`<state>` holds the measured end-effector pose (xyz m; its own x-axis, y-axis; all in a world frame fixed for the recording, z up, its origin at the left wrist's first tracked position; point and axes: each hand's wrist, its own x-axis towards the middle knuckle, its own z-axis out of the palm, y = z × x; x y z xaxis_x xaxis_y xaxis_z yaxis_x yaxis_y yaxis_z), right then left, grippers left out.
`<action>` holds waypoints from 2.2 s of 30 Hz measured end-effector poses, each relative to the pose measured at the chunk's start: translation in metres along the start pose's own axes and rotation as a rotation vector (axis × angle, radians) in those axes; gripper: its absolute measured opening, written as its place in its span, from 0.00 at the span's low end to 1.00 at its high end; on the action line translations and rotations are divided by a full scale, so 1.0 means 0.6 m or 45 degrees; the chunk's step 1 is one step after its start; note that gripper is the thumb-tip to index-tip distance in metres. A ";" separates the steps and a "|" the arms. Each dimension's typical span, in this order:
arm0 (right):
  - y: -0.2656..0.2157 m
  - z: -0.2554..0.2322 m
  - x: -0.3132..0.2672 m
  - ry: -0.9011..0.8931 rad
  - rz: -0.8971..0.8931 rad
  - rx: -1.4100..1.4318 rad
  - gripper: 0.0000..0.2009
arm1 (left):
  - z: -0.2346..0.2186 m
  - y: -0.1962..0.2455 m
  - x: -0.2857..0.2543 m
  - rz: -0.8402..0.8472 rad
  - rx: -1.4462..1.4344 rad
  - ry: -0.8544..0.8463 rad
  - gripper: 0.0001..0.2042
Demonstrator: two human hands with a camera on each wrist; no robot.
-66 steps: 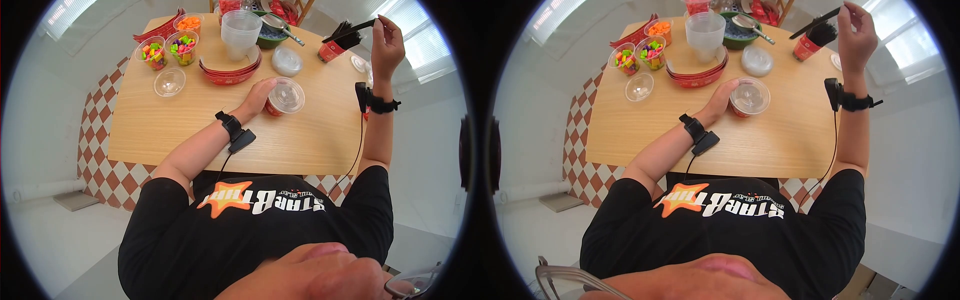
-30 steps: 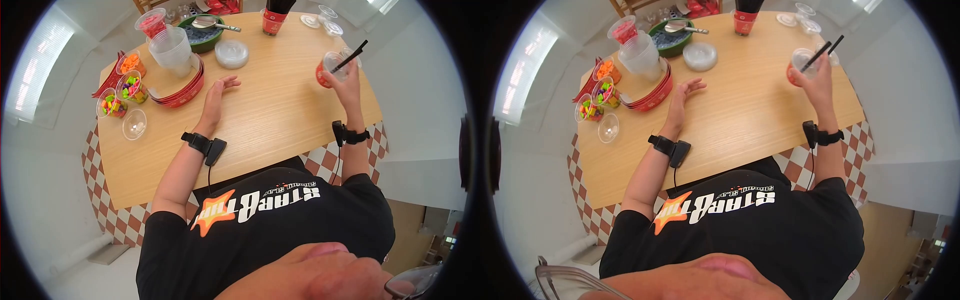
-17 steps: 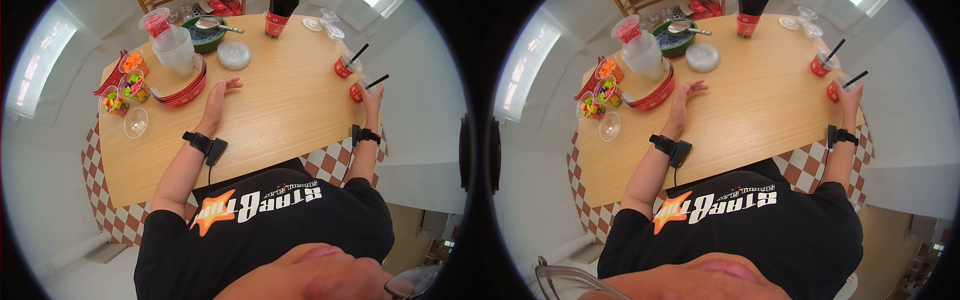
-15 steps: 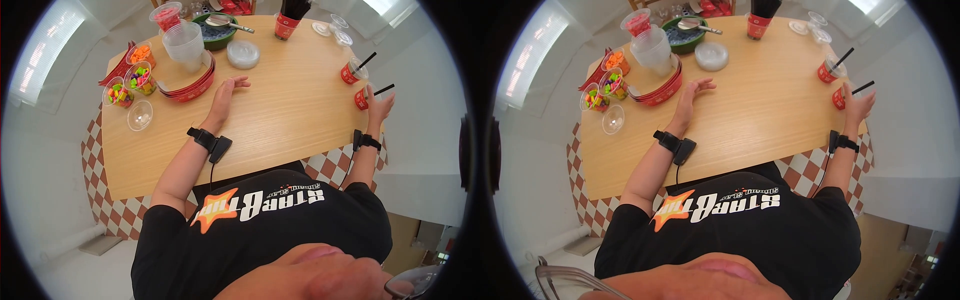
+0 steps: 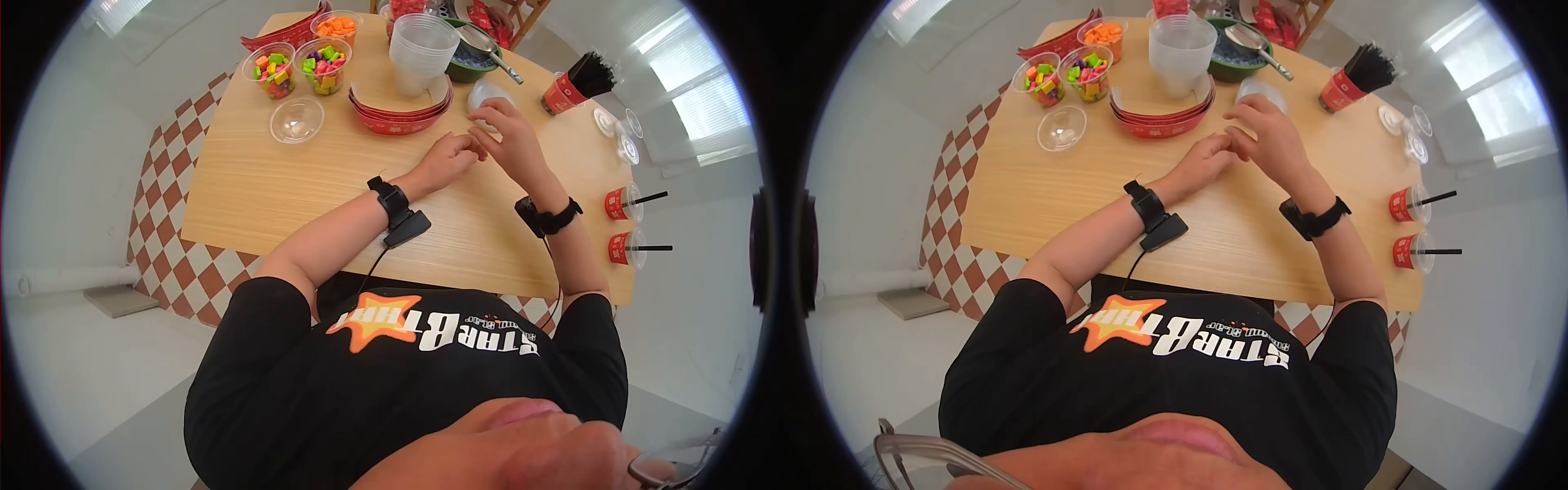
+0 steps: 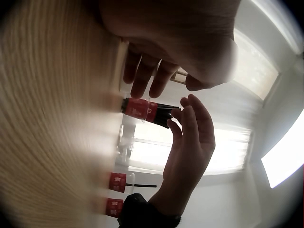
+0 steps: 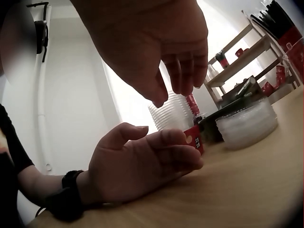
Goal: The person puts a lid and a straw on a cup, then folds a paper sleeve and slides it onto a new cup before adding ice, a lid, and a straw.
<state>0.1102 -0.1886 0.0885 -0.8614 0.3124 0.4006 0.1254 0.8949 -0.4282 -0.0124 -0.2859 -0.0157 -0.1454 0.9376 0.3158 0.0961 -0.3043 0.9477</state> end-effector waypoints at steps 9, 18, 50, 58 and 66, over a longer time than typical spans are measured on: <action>-0.016 0.082 0.097 -0.309 -0.235 -0.235 0.11 | 0.010 -0.007 0.001 -0.035 -0.017 0.002 0.15; -0.015 0.065 0.088 -0.242 -0.358 -0.286 0.05 | 0.006 -0.010 -0.002 -0.008 0.086 0.003 0.12; 0.050 -0.010 -0.082 0.216 0.479 1.096 0.21 | 0.007 0.012 -0.009 0.068 -0.304 0.337 0.30; 0.032 0.008 -0.085 0.121 0.204 0.953 0.39 | 0.001 0.036 -0.009 0.329 0.123 0.224 0.23; 0.037 0.011 -0.084 0.192 0.153 1.000 0.45 | 0.002 0.058 -0.013 0.318 0.158 0.181 0.20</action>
<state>0.1531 -0.1868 0.0535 -0.7812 0.4818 0.3969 -0.2181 0.3851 -0.8967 -0.0069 -0.3038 0.0150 -0.2380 0.8008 0.5496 0.2642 -0.4911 0.8301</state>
